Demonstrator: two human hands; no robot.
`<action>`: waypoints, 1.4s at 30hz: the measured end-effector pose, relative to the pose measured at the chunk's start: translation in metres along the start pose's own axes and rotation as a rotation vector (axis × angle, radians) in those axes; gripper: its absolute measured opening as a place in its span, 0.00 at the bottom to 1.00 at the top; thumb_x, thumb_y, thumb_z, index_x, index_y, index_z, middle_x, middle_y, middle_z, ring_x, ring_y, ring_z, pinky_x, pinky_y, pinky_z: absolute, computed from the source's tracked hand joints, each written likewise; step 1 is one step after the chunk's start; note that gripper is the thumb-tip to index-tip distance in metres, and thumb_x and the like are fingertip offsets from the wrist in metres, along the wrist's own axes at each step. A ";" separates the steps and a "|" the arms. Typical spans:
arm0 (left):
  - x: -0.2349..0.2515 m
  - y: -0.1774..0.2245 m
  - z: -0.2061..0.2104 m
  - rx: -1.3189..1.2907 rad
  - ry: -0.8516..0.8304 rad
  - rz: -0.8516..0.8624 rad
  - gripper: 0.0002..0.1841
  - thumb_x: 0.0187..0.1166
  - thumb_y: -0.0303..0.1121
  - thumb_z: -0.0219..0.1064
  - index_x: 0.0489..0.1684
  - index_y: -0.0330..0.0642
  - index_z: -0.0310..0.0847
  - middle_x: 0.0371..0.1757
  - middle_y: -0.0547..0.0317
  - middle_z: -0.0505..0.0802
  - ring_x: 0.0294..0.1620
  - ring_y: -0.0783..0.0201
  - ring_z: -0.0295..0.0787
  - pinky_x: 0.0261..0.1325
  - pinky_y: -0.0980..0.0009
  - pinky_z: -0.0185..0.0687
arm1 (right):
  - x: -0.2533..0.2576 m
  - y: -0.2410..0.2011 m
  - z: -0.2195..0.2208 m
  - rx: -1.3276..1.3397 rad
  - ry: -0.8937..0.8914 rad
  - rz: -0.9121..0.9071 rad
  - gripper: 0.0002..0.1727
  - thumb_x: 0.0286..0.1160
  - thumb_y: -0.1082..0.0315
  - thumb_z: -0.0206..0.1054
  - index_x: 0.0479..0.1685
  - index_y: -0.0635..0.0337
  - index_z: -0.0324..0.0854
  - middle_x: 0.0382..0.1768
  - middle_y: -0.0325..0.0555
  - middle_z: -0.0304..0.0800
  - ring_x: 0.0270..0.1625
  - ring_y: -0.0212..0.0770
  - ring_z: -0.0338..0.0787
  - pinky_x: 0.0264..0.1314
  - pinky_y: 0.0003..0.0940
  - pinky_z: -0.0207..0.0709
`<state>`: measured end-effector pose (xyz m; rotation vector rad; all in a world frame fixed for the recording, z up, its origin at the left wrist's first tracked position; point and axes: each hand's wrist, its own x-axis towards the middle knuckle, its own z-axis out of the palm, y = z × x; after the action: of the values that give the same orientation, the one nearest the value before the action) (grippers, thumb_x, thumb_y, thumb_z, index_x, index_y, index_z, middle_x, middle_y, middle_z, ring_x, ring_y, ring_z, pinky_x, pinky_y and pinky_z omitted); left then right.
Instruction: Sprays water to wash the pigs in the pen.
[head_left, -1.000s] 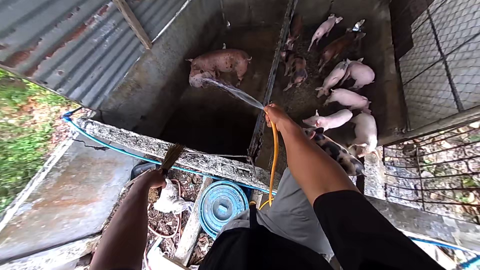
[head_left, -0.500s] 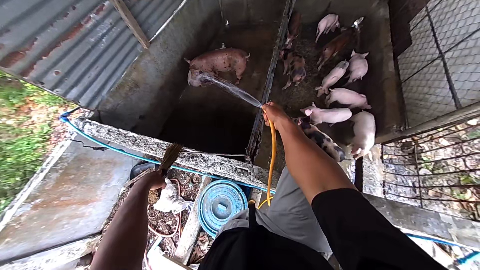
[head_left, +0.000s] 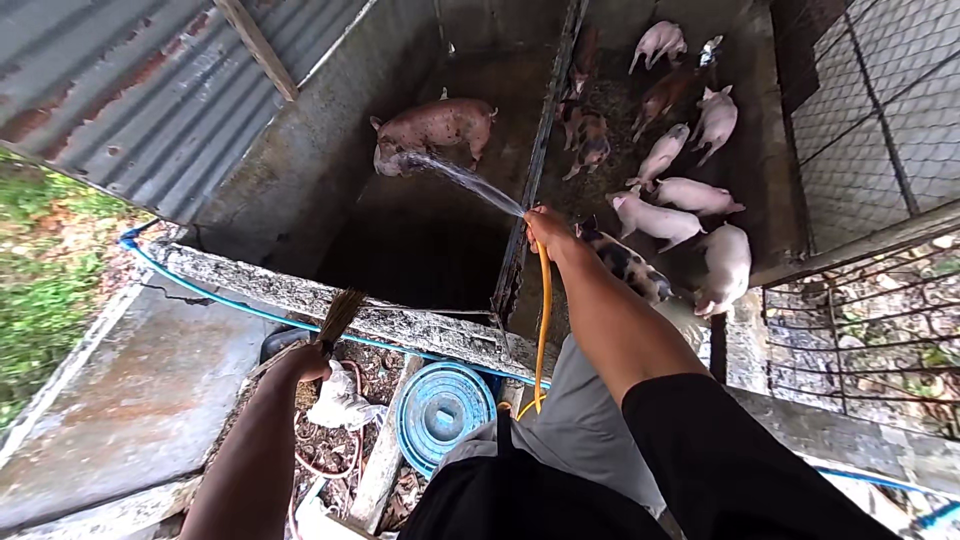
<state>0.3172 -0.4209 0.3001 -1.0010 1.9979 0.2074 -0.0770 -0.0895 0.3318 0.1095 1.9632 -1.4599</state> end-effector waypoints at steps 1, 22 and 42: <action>0.000 0.001 0.000 0.004 0.000 0.001 0.47 0.72 0.45 0.77 0.92 0.38 0.58 0.78 0.30 0.80 0.81 0.34 0.75 0.78 0.31 0.68 | 0.001 0.000 0.000 0.005 -0.001 -0.002 0.15 0.91 0.58 0.54 0.69 0.53 0.71 0.24 0.37 0.67 0.18 0.32 0.67 0.20 0.27 0.64; -0.013 0.009 -0.002 -0.007 -0.017 -0.022 0.46 0.72 0.43 0.77 0.91 0.38 0.57 0.78 0.29 0.80 0.82 0.33 0.74 0.78 0.31 0.67 | 0.006 0.005 -0.006 -0.031 0.024 0.013 0.16 0.91 0.58 0.54 0.69 0.54 0.71 0.24 0.38 0.67 0.19 0.33 0.68 0.21 0.29 0.66; -0.004 0.004 0.002 -0.020 -0.010 -0.009 0.45 0.71 0.44 0.78 0.89 0.38 0.60 0.75 0.29 0.81 0.79 0.32 0.76 0.75 0.29 0.69 | 0.003 0.004 -0.007 -0.033 0.017 -0.005 0.17 0.91 0.58 0.54 0.70 0.54 0.71 0.24 0.38 0.68 0.19 0.33 0.68 0.21 0.29 0.66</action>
<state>0.3165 -0.4147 0.3015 -1.0196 1.9851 0.2278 -0.0810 -0.0831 0.3282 0.1031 2.0013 -1.4336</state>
